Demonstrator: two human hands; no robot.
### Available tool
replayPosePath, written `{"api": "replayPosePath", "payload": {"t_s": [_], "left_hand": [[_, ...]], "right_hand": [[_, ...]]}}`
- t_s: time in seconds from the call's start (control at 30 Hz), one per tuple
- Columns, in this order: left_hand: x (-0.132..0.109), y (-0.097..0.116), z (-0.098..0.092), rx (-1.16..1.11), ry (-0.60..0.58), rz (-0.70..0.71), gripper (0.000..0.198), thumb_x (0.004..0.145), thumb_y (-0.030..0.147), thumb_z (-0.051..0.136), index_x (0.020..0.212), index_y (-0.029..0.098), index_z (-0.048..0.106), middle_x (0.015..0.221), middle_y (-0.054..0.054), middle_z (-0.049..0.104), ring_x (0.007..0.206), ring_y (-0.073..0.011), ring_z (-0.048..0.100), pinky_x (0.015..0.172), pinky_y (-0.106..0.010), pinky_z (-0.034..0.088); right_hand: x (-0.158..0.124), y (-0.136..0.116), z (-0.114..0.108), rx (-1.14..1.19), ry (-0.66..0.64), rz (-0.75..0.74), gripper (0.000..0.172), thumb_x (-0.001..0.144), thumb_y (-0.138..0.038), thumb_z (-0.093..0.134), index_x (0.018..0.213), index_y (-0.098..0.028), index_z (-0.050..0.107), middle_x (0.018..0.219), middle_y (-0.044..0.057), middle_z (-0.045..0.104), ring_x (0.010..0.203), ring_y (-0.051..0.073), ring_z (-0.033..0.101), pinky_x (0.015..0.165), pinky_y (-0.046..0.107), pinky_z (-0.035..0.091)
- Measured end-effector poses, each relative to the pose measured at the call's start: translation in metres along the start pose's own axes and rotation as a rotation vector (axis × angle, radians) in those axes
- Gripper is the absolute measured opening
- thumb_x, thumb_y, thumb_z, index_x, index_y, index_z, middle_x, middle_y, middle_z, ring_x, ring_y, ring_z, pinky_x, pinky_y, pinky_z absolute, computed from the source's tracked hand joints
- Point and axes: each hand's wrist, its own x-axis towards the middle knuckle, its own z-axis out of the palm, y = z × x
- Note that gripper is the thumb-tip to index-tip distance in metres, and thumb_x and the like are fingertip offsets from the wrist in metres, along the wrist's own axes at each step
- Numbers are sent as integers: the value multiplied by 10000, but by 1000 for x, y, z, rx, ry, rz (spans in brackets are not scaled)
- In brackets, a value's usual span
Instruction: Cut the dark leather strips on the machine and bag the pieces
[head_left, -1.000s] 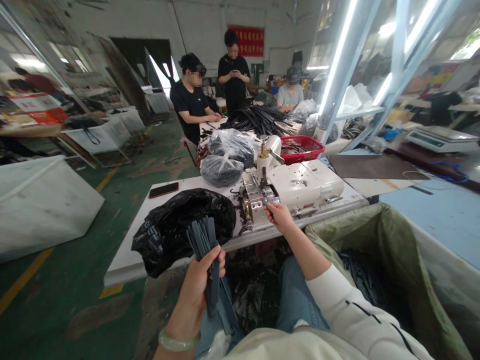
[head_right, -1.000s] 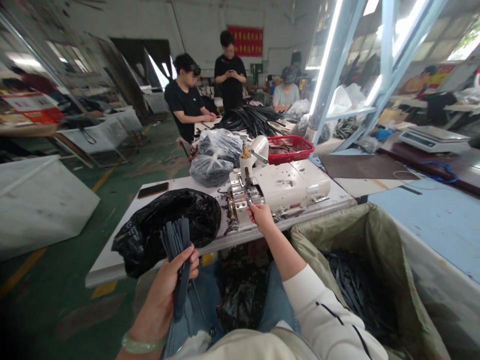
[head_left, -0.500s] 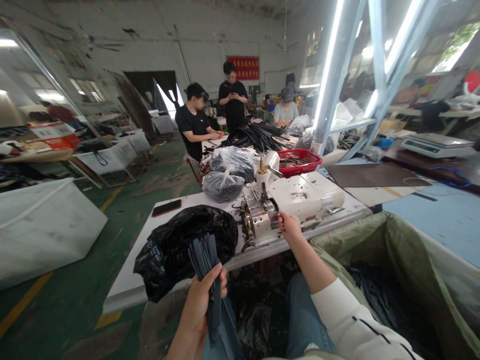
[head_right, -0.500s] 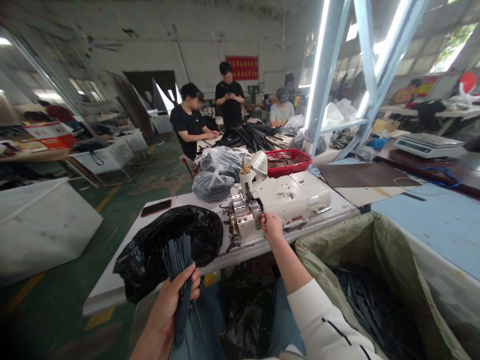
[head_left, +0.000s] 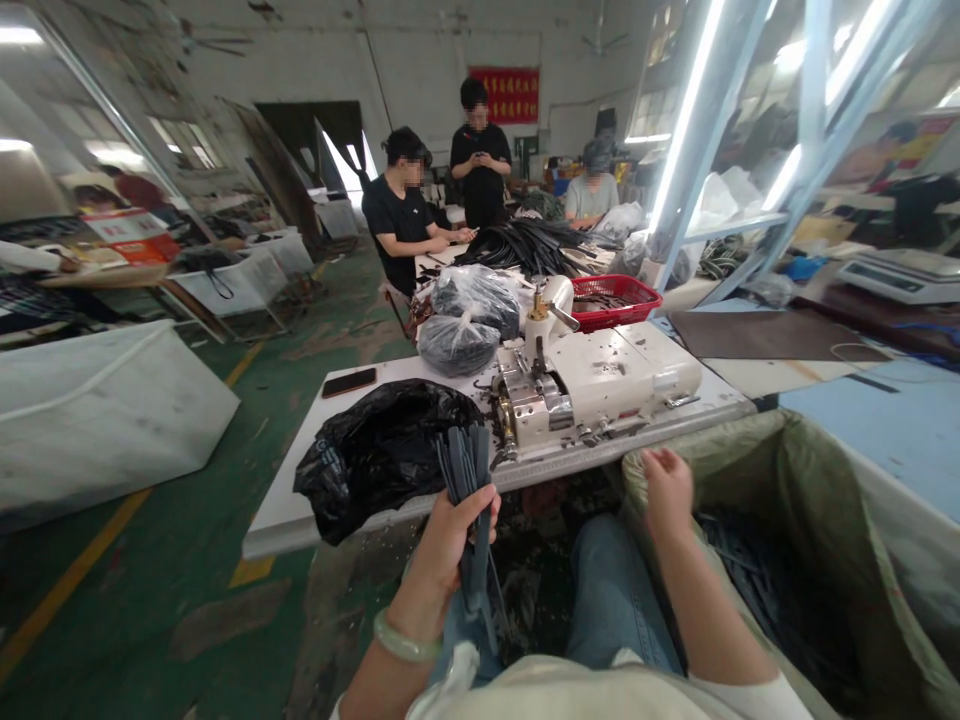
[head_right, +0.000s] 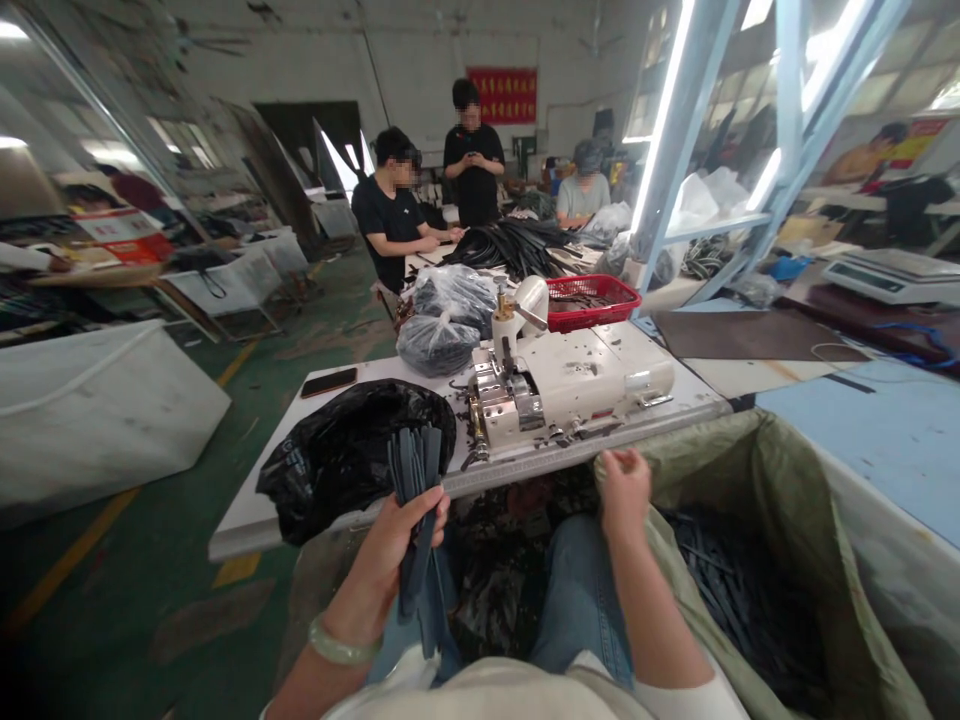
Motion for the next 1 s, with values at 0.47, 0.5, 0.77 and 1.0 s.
{"api": "replayPosePath", "payload": {"t_s": [0.47, 0.5, 0.77, 1.0], "left_hand": [[-13, -13, -13, 170, 83, -55, 272, 658, 342, 763, 780, 128, 649, 583, -2, 601, 434, -82, 477, 398, -185, 352], [-13, -13, -12, 140, 81, -59, 277, 650, 342, 769, 771, 127, 642, 581, 0, 596, 428, -76, 464, 392, -181, 341], [-11, -5, -7, -46, 105, -38, 308, 603, 337, 801, 632, 117, 587, 498, 39, 496, 410, -31, 360, 378, -149, 273], [-20, 5, -7, -111, 126, 75, 301, 594, 307, 809, 678, 121, 588, 562, 33, 537, 431, -24, 369, 384, -146, 259]], "right_hand": [[-122, -71, 111, -52, -982, 85, 417, 745, -480, 667, 493, -189, 506, 406, -14, 548, 341, 109, 486, 347, 209, 365], [-122, -70, 111, -9, -973, 129, 393, 728, -481, 682, 519, -183, 535, 431, -7, 572, 363, 118, 517, 368, 214, 407], [-116, -66, 100, 341, -739, 280, 327, 674, -457, 770, 733, -161, 645, 657, 28, 694, 483, 115, 613, 475, 214, 534], [-106, -70, 83, 659, -787, 498, 270, 708, -355, 789, 764, -175, 596, 757, 44, 710, 585, 103, 648, 538, 176, 553]]}}
